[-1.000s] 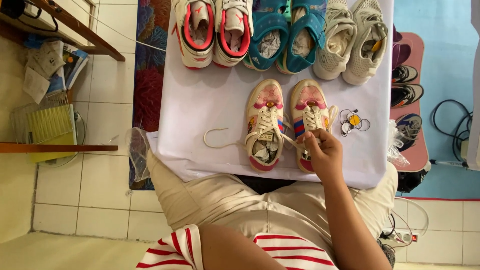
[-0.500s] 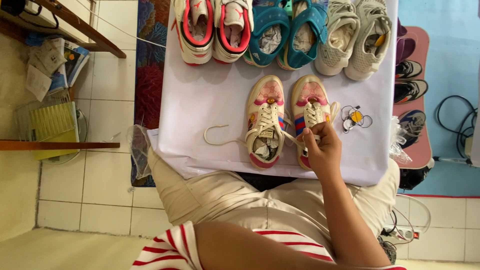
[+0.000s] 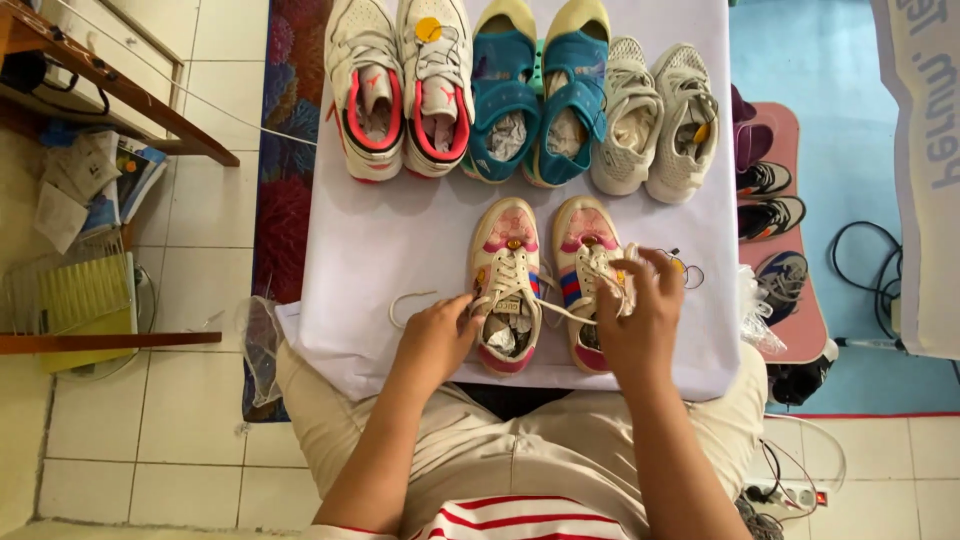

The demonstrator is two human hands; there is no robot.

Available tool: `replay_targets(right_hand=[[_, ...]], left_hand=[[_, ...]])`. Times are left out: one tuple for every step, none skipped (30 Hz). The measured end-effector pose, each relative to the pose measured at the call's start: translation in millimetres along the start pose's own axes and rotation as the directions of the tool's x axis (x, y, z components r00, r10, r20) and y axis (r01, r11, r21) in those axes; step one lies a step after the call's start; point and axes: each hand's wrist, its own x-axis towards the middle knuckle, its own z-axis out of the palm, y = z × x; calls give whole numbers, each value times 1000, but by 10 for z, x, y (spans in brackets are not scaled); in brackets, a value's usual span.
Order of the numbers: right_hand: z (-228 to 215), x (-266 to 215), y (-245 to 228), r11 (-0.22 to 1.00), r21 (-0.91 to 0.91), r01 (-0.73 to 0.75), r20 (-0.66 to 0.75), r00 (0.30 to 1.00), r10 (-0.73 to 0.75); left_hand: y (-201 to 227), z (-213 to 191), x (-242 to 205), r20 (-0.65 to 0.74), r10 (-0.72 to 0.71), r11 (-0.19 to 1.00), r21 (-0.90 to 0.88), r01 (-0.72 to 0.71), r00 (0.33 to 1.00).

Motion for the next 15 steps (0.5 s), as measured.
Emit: replay_targets(right_hand=[[70, -44, 1, 1000, -8, -3, 19, 1000, 3], [162, -124, 44, 1000, -6, 0, 14, 1000, 0], [246, -214, 89, 1000, 21, -9, 60, 998, 8], [334, -304, 137, 999, 46, -19, 107, 994, 14], [330, -298, 90, 999, 46, -17, 107, 994, 12], [329, -294, 42, 998, 0, 60, 172, 983, -59], [328, -293, -9, 989, -41, 139, 240, 963, -126], [362, -280, 11, 989, -41, 142, 241, 962, -128], [398, -282, 28, 981, -136, 138, 299, 950, -92], [432, -283, 43, 963, -230, 141, 353, 934, -52], [477, -304, 96, 963, -229, 144, 351, 935, -56], [521, -322, 149, 955, -279, 100, 383, 924, 15], [555, -357, 208, 941, -333, 57, 412, 906, 91], [549, -346, 255, 941, -334, 59, 413, 906, 90], [546, -337, 298, 952, -303, 37, 419, 902, 98]], left_hand=[[-25, 30, 26, 17, -26, 999, 47, 25, 1000], [-34, 1, 32, 12, -23, 999, 50, 22, 1000], [-41, -21, 29, -1, -28, 999, 31, 28, 1000], [-48, -40, 28, -15, -32, 999, 12, 32, 999], [-76, -32, 28, -16, -32, 999, 11, 32, 999], [-107, -24, 28, -27, -17, 1000, 14, 18, 999], [-140, -16, 23, -38, -3, 1000, 18, 4, 999], [-135, -29, 23, -39, -4, 1000, 16, 5, 999], [-138, -40, 9, -65, 7, 997, -76, -12, 998], [-138, -51, -5, -93, 16, 985, -167, -32, 996], [-131, -71, -9, -98, 17, 986, -166, -33, 995], [-123, -92, -12, -135, 42, 975, -210, -70, 990], [-113, -97, -26, -170, 63, 961, -255, -106, 983], [-133, -98, -19, -172, 62, 961, -256, -106, 983], [-156, -100, -19, -203, 53, 966, -236, -102, 978]])
